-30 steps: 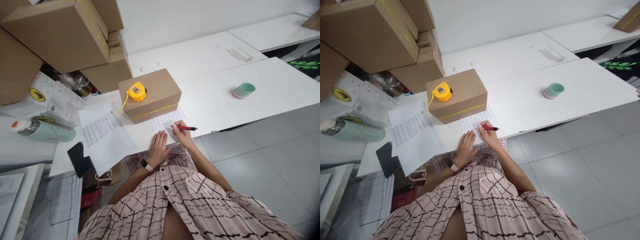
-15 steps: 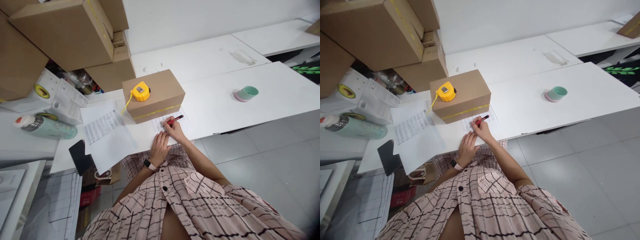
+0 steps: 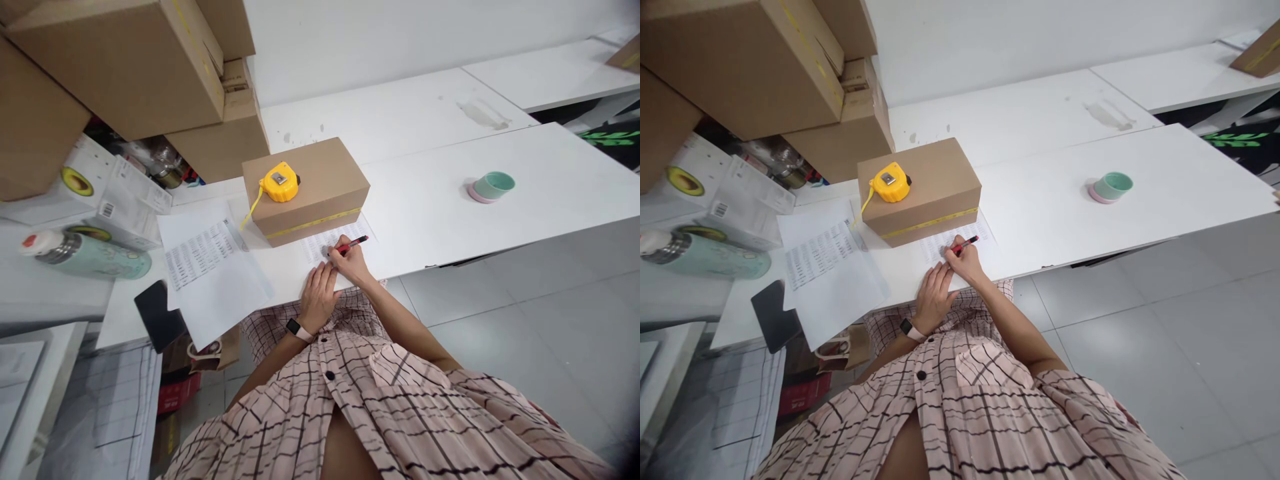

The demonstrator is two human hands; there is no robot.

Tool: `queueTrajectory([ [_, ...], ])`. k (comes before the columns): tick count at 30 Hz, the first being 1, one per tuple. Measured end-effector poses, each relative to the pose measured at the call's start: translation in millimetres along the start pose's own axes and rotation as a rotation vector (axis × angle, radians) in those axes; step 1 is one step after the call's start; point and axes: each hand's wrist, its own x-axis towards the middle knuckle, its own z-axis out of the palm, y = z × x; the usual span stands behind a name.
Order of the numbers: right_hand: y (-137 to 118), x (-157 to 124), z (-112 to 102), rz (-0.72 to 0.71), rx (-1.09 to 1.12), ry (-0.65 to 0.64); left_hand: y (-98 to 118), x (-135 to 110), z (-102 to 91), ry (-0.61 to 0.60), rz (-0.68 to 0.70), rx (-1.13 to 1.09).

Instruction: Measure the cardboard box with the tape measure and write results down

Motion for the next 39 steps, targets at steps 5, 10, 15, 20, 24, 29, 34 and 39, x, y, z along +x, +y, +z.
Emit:
queueTrajectory([
  [5, -2.1, 0.5, -1.3, 0.029, 0.077, 0.039, 0.1, -0.9, 2.4, 0.012, -0.007, -0.033],
  [10, 1.6, 2.0, -2.6, -0.001, 0.154, 0.005, -0.2, -0.8, 3.3, 0.027, -0.005, -0.044],
  [15, 3.3, 2.3, -4.4, -0.001, 0.105, 0.088, 0.3, 0.0, 1.2, 0.011, -0.013, -0.05],
  [20, 1.2, 1.9, -6.0, 0.047, 0.046, 0.108, 1.0, 1.2, -3.3, -0.029, -0.014, -0.026],
  [24, -1.6, 1.3, -3.9, 0.06, 0.063, 0.05, 1.1, 1.8, -5.8, -0.055, -0.016, -0.021],
  [29, -1.8, 1.0, -0.8, 0.049, 0.077, -0.011, 1.8, 1.3, -5.1, -0.058, -0.027, -0.008],
  [34, -2.4, 0.4, -2.2, 0.022, 0.051, -0.026, 2.1, 0.9, -4.5, -0.035, -0.02, -0.004],
  [39, -4.4, 0.6, -3.9, 0.033, 0.047, -0.012, 1.9, 1.9, -7.2, -0.041, -0.018, -0.001],
])
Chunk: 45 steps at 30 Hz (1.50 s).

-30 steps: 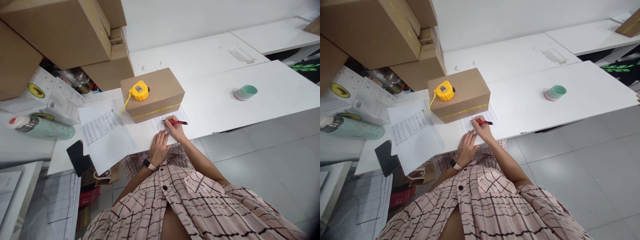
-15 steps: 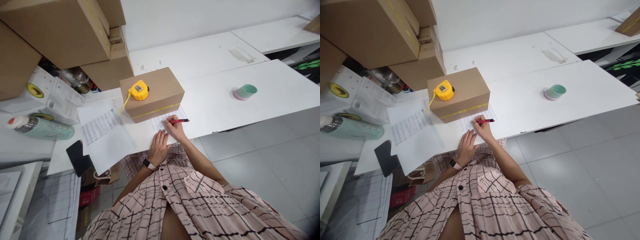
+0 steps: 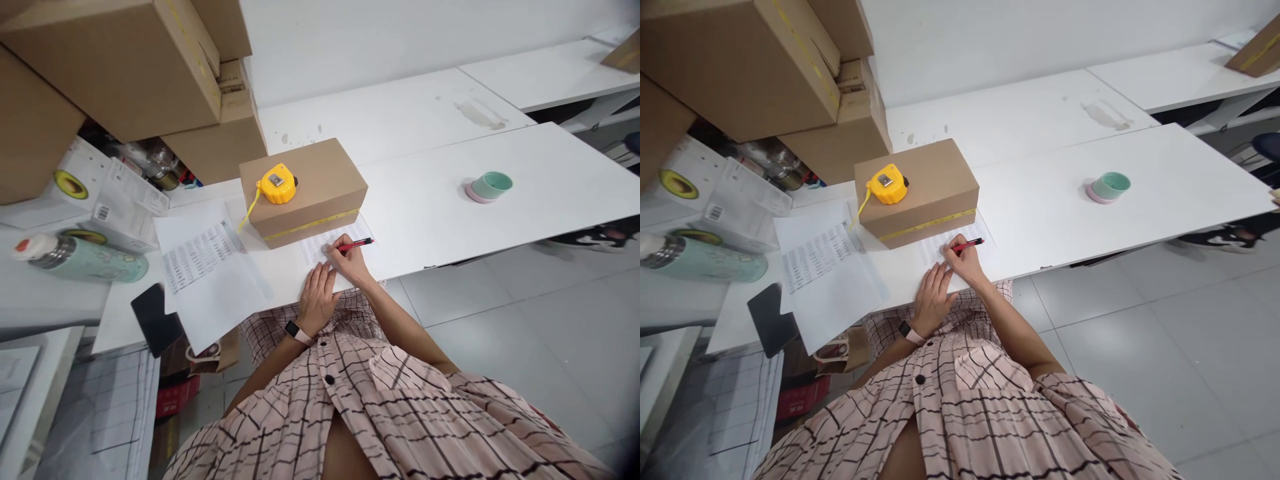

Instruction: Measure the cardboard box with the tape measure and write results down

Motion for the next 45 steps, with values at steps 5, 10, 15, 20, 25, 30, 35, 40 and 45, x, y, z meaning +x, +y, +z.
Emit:
queueTrajectory([
  [5, 4.1, 1.5, 1.8, 0.014, 0.059, 0.012, -0.2, -0.4, -0.8, -0.019, 0.002, 0.003],
  [10, 7.3, 1.5, 2.0, 0.002, -0.002, -0.002, -0.2, -1.6, 1.9, -0.024, -0.011, -0.003],
  [15, 11.3, 2.2, 0.8, -0.022, -0.047, -0.038, 0.1, -1.3, 1.1, -0.024, -0.009, 0.0],
  [20, 13.9, 2.1, 1.3, -0.009, -0.043, -0.039, 0.6, -0.9, -0.8, -0.011, -0.002, 0.01],
  [25, 3.8, 0.8, 0.9, 0.003, -0.013, 0.04, 0.7, -0.7, -1.1, -0.026, -0.009, 0.003],
  [30, -3.4, 0.5, 0.8, 0.006, 0.06, 0.093, 0.6, -0.4, -1.0, -0.025, -0.008, -0.004],
  [35, 2.3, -0.5, 0.7, 0.056, 0.036, 0.003, 0.6, -0.3, 0.9, -0.006, 0.0, 0.006],
  [40, 7.8, -0.2, 1.9, 0.027, -0.019, -0.008, 0.3, -0.6, 2.0, -0.004, -0.002, -0.001],
  [45, 11.5, 0.7, 3.1, -0.011, -0.063, -0.012, -0.1, -0.6, 0.3, -0.001, 0.004, 0.002],
])
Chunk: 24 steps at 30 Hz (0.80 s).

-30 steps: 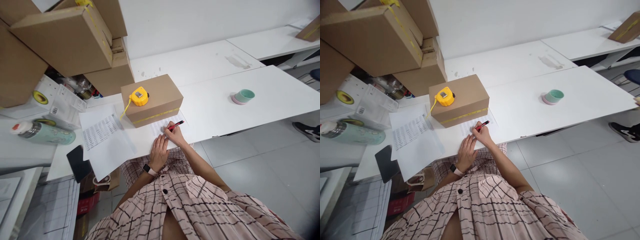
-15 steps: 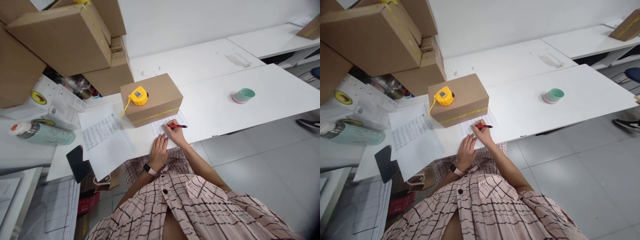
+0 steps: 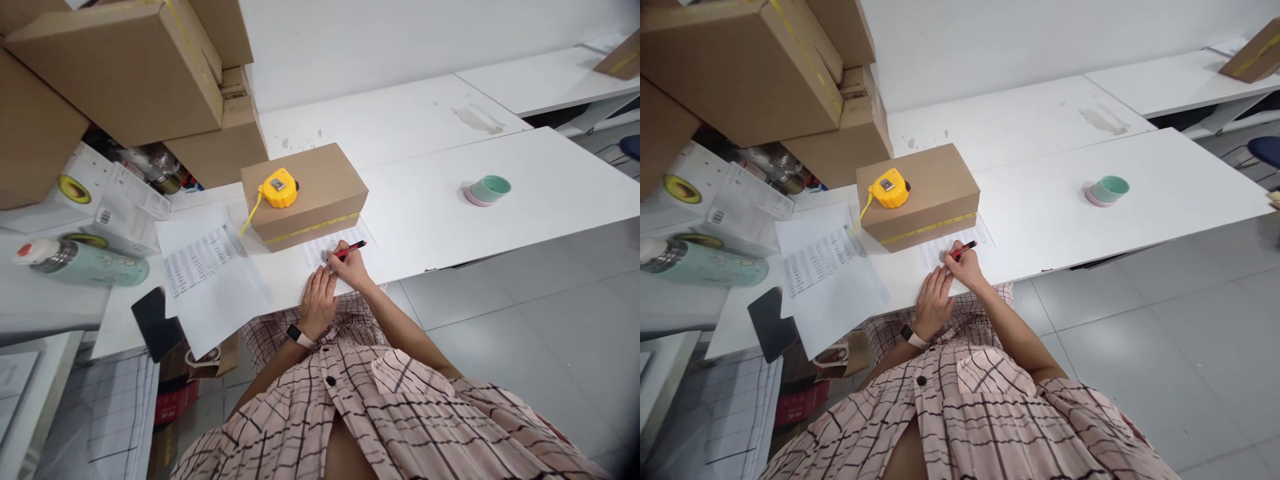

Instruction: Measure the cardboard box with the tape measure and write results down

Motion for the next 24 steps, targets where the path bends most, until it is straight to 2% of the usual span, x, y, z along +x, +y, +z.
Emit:
queueTrajectory([
  [13, 5.4, 0.7, 2.2, -0.002, -0.012, -0.016, -0.7, -0.7, 2.1, 0.026, 0.006, -0.014],
  [24, -1.7, 0.1, 1.0, 0.02, -0.038, -0.003, -0.8, -1.1, 2.2, 0.03, 0.011, -0.02],
])
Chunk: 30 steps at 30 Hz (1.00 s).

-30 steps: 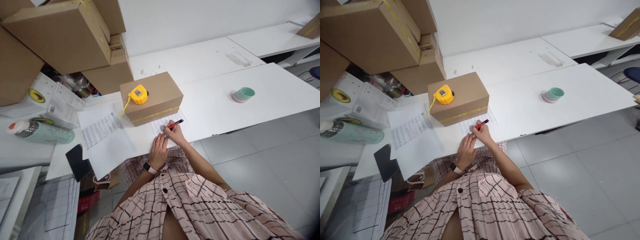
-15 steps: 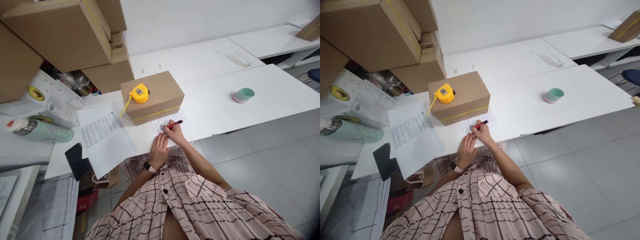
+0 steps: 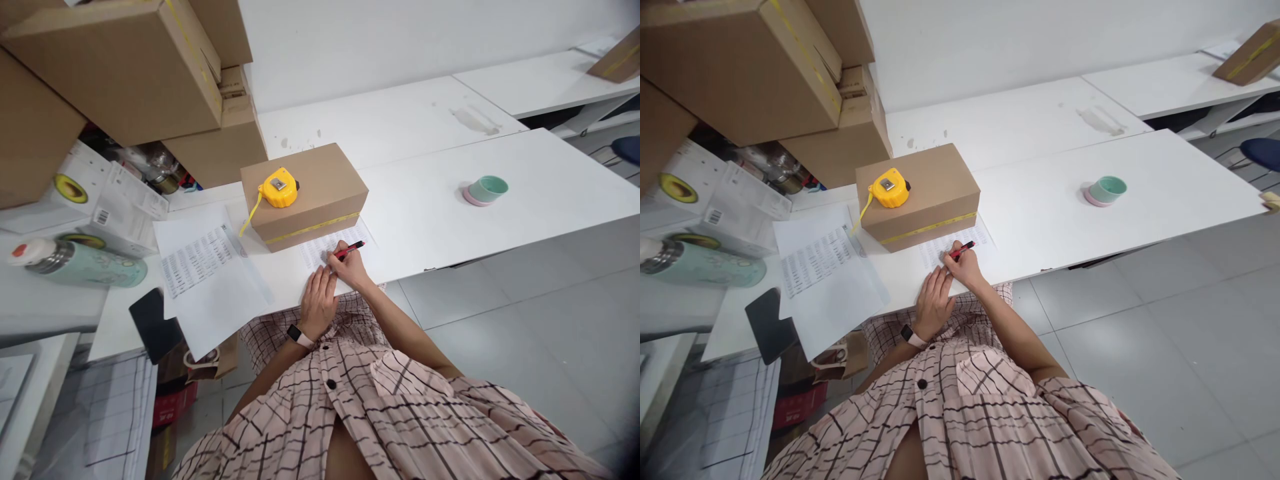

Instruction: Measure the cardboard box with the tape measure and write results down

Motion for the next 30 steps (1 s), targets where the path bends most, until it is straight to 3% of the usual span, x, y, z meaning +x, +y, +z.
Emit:
queueTrajectory([
  [30, -3.1, 0.1, -0.9, 0.009, -0.032, 0.057, 0.2, 0.1, -0.2, -0.018, -0.01, 0.012],
])
